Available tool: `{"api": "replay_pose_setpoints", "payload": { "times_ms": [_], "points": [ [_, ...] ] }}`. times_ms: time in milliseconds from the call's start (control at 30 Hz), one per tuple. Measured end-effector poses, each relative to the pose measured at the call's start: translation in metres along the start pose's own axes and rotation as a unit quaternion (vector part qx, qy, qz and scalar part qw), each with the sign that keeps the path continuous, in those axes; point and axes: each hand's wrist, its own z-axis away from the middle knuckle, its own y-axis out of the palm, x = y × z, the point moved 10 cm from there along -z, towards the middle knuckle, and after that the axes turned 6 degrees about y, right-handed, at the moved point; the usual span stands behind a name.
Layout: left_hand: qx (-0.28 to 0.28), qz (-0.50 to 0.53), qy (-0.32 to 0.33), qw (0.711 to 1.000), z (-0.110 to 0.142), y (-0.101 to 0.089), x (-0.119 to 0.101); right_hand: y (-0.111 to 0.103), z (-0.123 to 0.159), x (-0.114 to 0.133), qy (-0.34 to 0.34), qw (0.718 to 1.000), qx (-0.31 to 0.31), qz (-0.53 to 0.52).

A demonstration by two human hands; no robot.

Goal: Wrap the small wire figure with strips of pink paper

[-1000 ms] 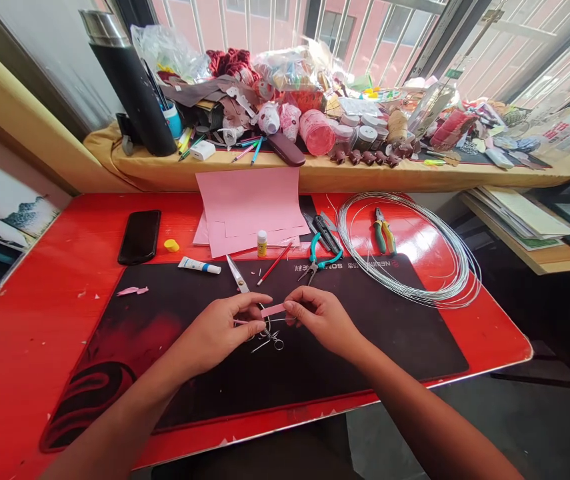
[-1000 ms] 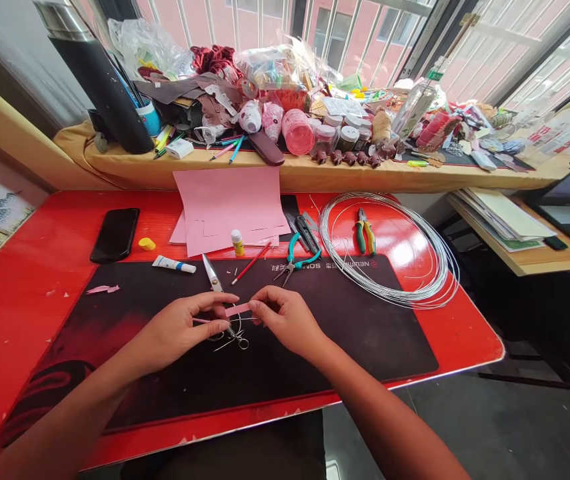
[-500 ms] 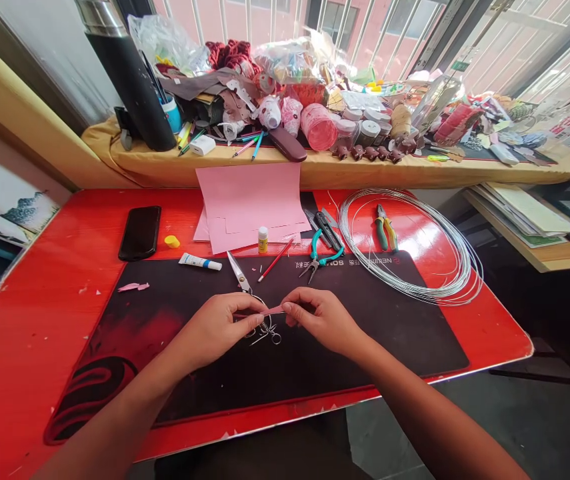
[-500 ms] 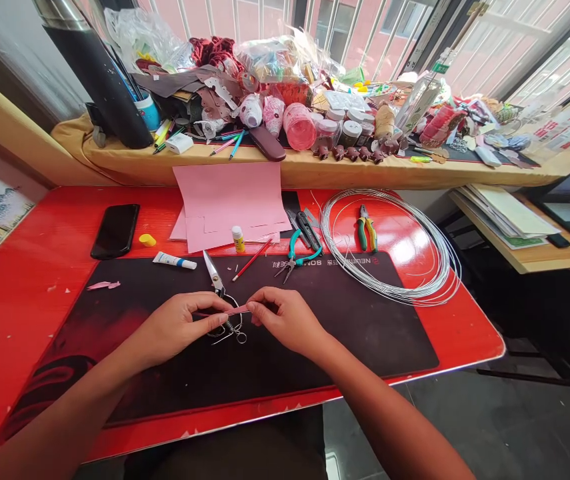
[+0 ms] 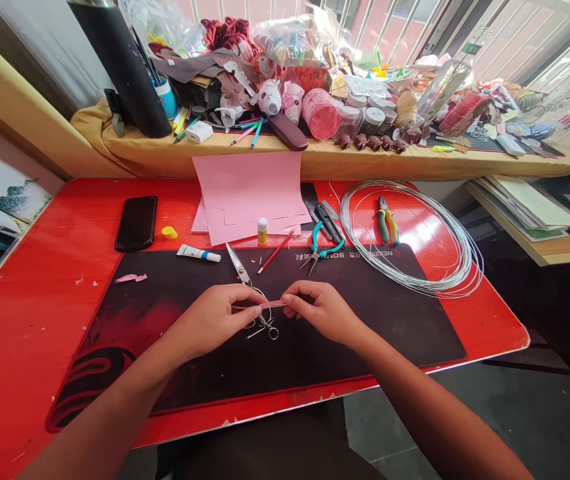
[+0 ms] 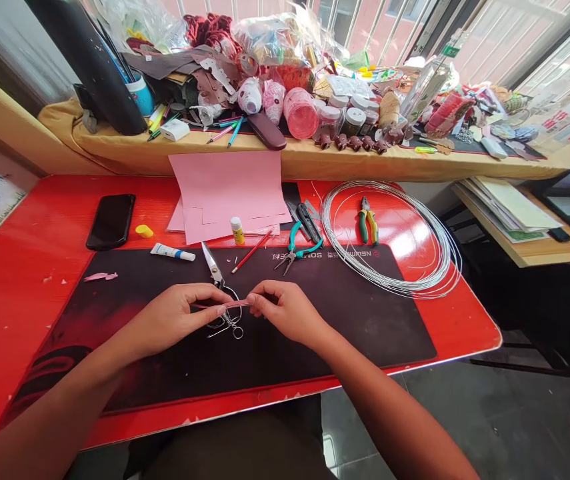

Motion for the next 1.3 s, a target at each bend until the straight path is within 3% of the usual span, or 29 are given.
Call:
{"api": "replay_pose_setpoints", "payload": {
  "times_ms": [600,800,1300],
  "points": [
    [0.008,0.059,-0.037,0.998,-0.003,-0.001,0.014,0.013,-0.005,-0.003,0.013,0.997,0.026,-0.072],
    [0.001,0.08,-0.054,0.995,-0.003,-0.004,0.022,0.004,-0.007,-0.008,0.017,0.994,0.016,-0.105],
    [0.029,0.097,-0.055,0.993,-0.006,0.0,0.023,0.006,-0.006,-0.006,0.005,0.997,0.012,-0.082]
  ]
}}
